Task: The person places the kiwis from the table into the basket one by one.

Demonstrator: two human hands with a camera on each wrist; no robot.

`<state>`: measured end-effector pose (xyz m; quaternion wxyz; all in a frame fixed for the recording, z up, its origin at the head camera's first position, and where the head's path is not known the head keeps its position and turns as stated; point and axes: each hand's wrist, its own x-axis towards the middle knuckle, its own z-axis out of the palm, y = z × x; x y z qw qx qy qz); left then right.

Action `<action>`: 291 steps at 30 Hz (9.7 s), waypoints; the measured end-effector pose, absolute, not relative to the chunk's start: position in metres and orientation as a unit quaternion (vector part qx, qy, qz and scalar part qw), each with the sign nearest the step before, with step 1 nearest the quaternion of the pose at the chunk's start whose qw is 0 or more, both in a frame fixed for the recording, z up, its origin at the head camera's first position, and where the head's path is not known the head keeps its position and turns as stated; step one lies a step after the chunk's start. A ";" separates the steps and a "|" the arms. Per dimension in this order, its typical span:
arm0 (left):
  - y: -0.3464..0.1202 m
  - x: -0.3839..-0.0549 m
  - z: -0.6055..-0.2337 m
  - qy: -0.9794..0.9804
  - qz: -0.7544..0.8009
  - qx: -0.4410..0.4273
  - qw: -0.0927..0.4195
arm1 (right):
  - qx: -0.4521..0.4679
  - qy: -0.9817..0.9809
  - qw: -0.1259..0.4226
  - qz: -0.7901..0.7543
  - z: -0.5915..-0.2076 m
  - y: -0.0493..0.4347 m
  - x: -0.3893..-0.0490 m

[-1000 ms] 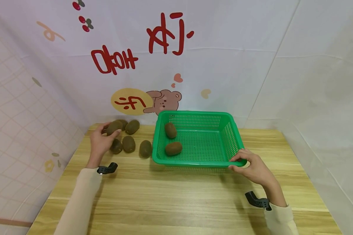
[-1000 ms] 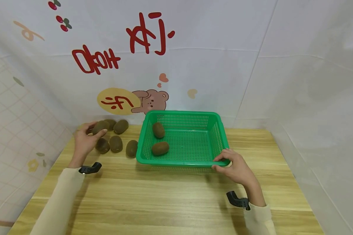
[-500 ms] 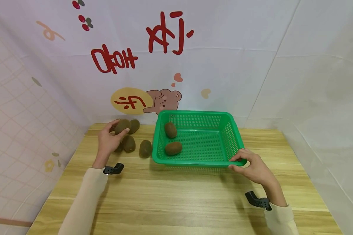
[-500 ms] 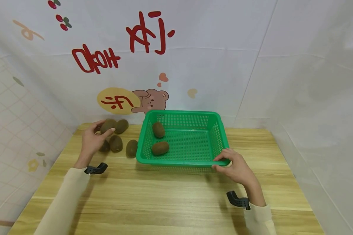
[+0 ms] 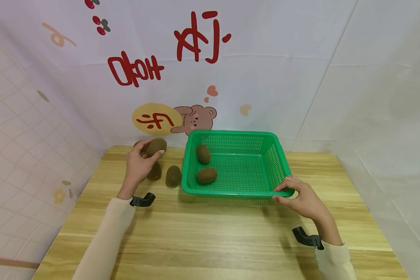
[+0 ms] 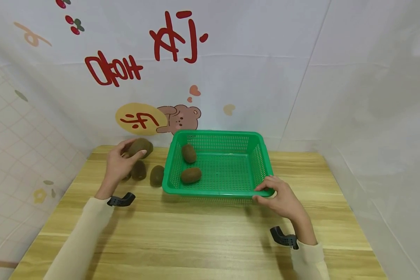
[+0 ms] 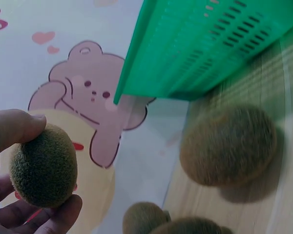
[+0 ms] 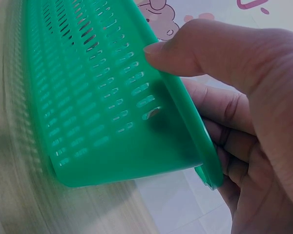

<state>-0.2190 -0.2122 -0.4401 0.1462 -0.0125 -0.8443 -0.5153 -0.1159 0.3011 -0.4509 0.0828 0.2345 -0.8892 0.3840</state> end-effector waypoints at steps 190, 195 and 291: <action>-0.277 -0.187 -0.493 -0.871 -0.482 0.060 0.067 | 0.223 -0.895 0.072 0.379 -0.455 0.304 -0.119; -0.271 -0.188 -0.489 -0.868 -0.487 0.051 0.081 | 0.224 -0.895 0.074 0.377 -0.456 0.304 -0.119; -0.120 -0.181 -0.414 -0.843 -0.477 -0.235 0.083 | 0.215 -0.900 0.069 0.372 -0.453 0.304 -0.119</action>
